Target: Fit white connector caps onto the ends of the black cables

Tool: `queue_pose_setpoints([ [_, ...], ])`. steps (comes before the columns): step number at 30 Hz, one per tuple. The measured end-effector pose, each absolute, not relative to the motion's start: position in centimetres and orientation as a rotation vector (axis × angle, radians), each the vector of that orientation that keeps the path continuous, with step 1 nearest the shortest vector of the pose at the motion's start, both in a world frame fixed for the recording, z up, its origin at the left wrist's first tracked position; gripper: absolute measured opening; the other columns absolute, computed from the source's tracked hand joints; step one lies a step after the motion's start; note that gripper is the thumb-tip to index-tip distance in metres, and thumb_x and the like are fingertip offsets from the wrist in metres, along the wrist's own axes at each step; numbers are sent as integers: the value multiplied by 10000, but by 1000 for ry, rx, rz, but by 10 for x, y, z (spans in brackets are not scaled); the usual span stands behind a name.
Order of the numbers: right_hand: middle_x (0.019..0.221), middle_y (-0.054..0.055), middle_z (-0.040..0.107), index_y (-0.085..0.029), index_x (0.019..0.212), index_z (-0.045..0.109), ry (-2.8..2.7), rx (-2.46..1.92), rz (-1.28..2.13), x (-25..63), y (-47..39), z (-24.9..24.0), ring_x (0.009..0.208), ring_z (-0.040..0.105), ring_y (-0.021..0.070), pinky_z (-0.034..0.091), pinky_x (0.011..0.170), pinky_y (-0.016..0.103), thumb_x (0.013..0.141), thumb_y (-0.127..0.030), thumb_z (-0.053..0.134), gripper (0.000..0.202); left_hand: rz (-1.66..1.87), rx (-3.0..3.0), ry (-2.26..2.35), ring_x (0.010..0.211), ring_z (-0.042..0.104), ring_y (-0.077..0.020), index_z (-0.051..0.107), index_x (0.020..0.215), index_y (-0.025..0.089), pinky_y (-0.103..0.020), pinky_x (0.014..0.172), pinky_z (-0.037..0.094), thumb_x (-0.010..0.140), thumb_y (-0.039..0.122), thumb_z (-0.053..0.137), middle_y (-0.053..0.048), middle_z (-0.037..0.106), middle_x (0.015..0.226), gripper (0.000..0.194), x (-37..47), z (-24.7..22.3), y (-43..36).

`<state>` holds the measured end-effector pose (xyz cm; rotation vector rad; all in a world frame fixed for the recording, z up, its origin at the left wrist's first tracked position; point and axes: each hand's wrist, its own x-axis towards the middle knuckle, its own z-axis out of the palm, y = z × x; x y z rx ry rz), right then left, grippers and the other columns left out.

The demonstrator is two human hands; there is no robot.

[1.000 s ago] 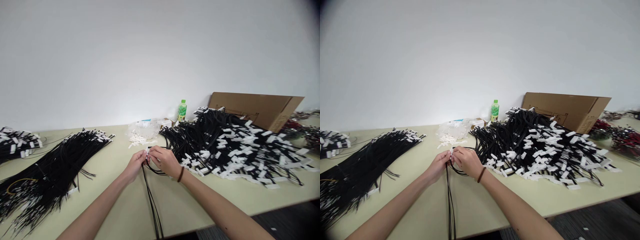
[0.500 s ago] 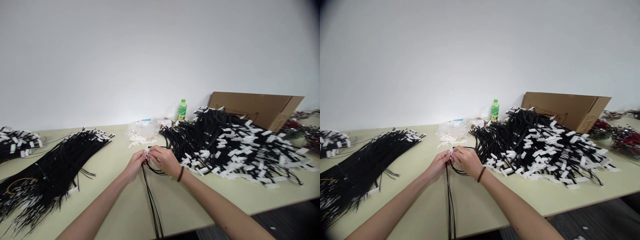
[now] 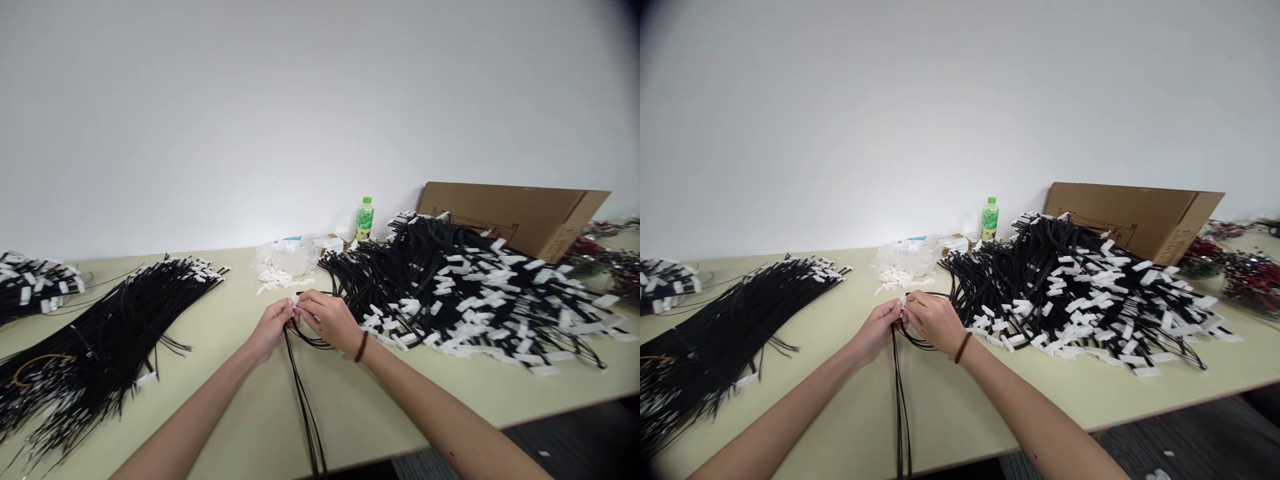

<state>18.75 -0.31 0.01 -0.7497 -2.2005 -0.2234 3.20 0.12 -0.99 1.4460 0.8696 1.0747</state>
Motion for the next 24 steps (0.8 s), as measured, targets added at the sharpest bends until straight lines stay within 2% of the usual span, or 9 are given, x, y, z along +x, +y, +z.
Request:
queue_pose_setpoints([
  [24, 880, 41, 594, -169, 776, 560, -2200, -734, -236, 188, -2, 1, 759, 562, 122, 433, 672, 216, 888, -137, 413, 188, 1103, 1421, 871, 610, 411, -135, 509, 643, 163, -256, 606, 339, 778, 502, 500, -1, 476, 615, 365, 34, -7, -3],
])
